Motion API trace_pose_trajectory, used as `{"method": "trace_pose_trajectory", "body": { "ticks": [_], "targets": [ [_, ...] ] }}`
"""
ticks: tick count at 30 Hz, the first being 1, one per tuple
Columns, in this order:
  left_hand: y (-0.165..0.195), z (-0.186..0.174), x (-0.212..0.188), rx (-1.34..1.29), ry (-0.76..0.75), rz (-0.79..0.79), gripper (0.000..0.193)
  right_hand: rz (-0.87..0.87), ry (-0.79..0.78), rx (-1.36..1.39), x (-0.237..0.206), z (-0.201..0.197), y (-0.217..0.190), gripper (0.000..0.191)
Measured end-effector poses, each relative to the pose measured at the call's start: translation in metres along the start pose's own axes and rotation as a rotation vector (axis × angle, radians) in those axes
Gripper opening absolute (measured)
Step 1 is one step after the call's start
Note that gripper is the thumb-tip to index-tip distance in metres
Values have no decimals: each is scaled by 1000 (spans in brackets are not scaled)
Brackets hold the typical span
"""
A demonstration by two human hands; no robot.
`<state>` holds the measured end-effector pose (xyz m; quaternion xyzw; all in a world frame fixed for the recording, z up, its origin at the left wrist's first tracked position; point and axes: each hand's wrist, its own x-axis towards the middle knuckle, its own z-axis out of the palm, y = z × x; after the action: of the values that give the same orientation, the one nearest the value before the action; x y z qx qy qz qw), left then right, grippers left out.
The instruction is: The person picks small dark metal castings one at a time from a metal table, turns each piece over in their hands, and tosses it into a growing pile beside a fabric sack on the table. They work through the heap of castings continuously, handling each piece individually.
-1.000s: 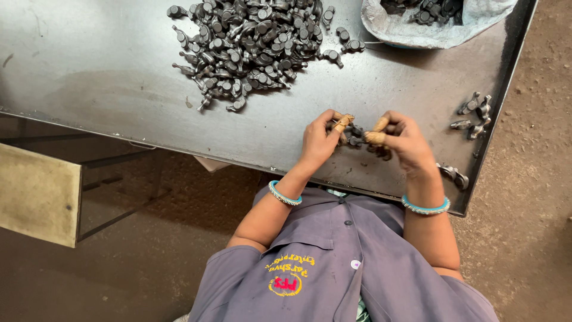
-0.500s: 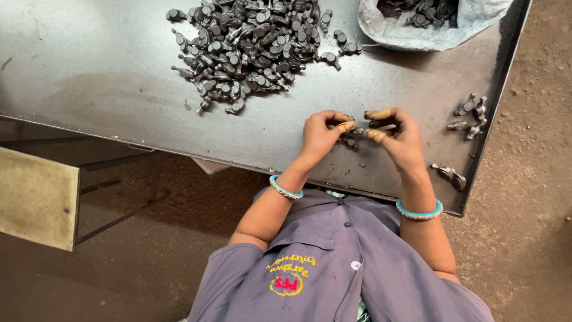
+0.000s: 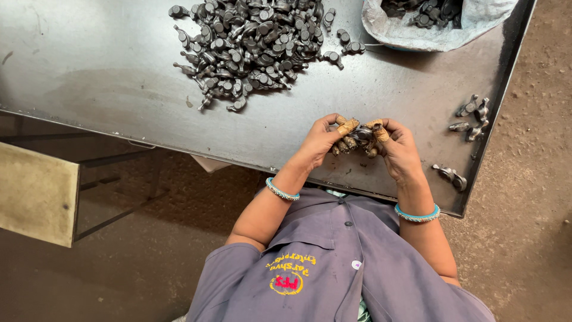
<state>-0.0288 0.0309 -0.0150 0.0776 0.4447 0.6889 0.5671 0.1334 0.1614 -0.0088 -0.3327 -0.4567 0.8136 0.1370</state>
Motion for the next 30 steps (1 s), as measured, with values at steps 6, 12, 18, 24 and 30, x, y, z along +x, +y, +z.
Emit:
{"method": "trace_pose_trajectory", "body": {
  "ticks": [6, 12, 18, 24, 30],
  "targets": [
    [-2, -1, -2, 235, 57, 93, 14, -27, -98, -206, 6, -1, -24, 20],
    [10, -10, -8, 254, 153, 147, 10, -314, 4, 95, 10, 24, -65, 34],
    [9, -16, -6, 246, 258, 265, 8, -535, 101, -1265, -21, 67, -27, 51],
    [14, -24, -9, 329, 306, 395, 12, -322, 96, -554, -8, 32, 7, 38],
    [45, -38, -29, 694, 555, 498, 23, 10, -99, 220, -10, -13, 12, 38]
  ]
}}
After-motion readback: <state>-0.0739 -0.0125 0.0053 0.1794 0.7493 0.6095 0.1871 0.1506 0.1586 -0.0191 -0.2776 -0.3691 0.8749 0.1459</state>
